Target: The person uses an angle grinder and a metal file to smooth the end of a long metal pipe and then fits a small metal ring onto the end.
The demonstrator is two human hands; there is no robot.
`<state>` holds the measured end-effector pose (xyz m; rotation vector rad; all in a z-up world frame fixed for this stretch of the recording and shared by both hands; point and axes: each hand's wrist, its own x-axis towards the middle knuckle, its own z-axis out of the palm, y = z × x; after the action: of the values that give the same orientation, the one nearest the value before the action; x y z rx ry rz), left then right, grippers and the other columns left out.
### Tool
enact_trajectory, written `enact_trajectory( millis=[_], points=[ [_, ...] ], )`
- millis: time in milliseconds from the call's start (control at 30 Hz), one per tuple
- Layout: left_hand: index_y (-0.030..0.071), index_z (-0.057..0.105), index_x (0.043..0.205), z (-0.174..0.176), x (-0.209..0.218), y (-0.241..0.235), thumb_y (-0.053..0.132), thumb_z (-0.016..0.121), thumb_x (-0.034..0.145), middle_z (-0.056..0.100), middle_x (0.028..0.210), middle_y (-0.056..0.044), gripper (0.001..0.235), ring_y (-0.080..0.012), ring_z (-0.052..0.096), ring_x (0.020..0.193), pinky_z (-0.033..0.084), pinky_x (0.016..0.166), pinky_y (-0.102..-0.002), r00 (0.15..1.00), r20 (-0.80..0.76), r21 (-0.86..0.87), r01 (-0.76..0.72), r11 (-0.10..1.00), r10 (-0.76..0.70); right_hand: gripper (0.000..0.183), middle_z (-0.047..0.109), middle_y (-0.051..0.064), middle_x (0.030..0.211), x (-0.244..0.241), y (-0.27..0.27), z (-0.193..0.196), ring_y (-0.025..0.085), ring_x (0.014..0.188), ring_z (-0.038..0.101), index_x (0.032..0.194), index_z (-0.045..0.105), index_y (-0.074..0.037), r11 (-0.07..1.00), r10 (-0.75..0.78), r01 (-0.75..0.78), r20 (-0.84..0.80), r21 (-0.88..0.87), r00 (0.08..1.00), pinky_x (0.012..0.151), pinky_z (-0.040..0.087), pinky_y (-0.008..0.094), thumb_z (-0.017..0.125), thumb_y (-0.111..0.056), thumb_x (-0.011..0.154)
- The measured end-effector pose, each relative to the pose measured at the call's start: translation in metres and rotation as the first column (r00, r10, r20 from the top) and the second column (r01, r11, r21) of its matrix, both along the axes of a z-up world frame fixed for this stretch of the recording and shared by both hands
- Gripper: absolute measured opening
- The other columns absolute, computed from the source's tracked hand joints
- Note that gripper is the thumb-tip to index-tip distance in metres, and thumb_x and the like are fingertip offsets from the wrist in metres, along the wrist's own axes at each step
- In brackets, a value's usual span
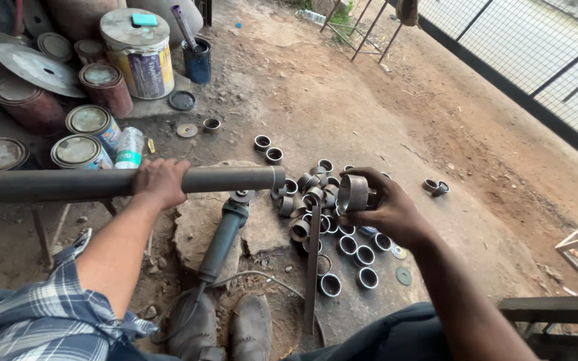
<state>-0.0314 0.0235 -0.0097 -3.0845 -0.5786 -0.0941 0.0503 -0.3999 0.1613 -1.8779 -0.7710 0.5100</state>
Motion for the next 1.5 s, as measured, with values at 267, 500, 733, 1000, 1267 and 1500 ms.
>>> enact_trajectory(
  millis=[267, 500, 733, 1000, 1267, 1500],
  points=[
    [0.03, 0.059, 0.135, -0.006, 0.006, 0.003, 0.028, 0.076, 0.074, 0.063, 0.133, -0.002, 0.063, -0.0231, 0.057, 0.13, 0.038, 0.111, -0.045, 0.999, -0.038, -0.005, -0.028, 1.0, 0.027, 0.074, 0.065, 0.011, 0.106, -0.048, 0.005, -0.003, 0.02, 0.09, 0.07, 0.138, 0.055, -0.003, 0.916, -0.216, 0.273, -0.214, 0.294, 0.953, 0.078, 0.063, 0.034, 0.087, -0.006, 0.071],
    [0.029, 0.057, 0.14, 0.005, 0.004, -0.003, 0.024, 0.074, 0.078, 0.065, 0.13, 0.0, 0.064, -0.0208, 0.06, 0.124, 0.04, 0.109, -0.042, 0.988, -0.146, -0.019, -0.051, 0.998, 0.048, 0.078, 0.061, 0.012, 0.124, -0.04, 0.008, -0.02, 0.014, 0.105, 0.068, 0.138, 0.051, -0.004, 0.876, -0.253, 0.298, -0.163, 0.379, 0.954, 0.086, 0.065, 0.03, 0.087, -0.006, 0.069],
    [0.029, 0.057, 0.139, 0.013, 0.006, -0.008, 0.02, 0.072, 0.08, 0.066, 0.128, 0.0, 0.062, -0.0202, 0.061, 0.124, 0.039, 0.111, -0.043, 0.981, -0.179, -0.04, -0.081, 0.996, 0.073, 0.074, 0.062, 0.015, 0.126, -0.029, 0.003, -0.031, 0.016, 0.094, 0.067, 0.14, 0.053, 0.003, 0.794, -0.11, 0.271, -0.31, 0.543, 0.944, 0.079, 0.06, 0.03, 0.087, -0.004, 0.075],
    [0.03, 0.059, 0.136, 0.014, 0.006, -0.008, 0.022, 0.073, 0.08, 0.065, 0.131, 0.001, 0.059, -0.0198, 0.059, 0.129, 0.039, 0.112, -0.045, 0.984, -0.165, -0.033, -0.075, 0.997, 0.069, 0.091, 0.064, 0.017, 0.126, -0.03, 0.003, -0.028, 0.015, 0.093, 0.068, 0.152, 0.039, -0.01, 0.719, -0.062, 0.3, -0.372, 0.626, 0.926, 0.078, 0.059, 0.027, 0.083, -0.001, 0.073],
    [0.03, 0.057, 0.138, 0.012, 0.007, -0.007, 0.022, 0.074, 0.08, 0.065, 0.132, 0.001, 0.062, -0.0199, 0.059, 0.129, 0.04, 0.111, -0.045, 0.98, -0.184, -0.024, -0.079, 0.997, 0.073, 0.077, 0.061, 0.015, 0.123, -0.026, 0.002, -0.028, 0.018, 0.096, 0.07, 0.146, 0.043, -0.001, 0.72, -0.024, 0.312, -0.427, 0.62, 0.904, 0.086, 0.061, 0.033, 0.079, 0.002, 0.078],
    [0.032, 0.054, 0.143, 0.014, 0.006, -0.01, 0.019, 0.074, 0.082, 0.067, 0.127, 0.0, 0.065, -0.0196, 0.062, 0.121, 0.04, 0.112, -0.045, 0.968, -0.237, -0.03, -0.092, 0.995, 0.082, 0.074, 0.063, 0.017, 0.114, -0.022, -0.003, -0.033, 0.019, 0.091, 0.07, 0.146, 0.047, 0.001, 0.736, -0.052, 0.345, -0.459, 0.583, 0.887, 0.081, 0.062, 0.032, 0.08, -0.003, 0.08]
  ],
)
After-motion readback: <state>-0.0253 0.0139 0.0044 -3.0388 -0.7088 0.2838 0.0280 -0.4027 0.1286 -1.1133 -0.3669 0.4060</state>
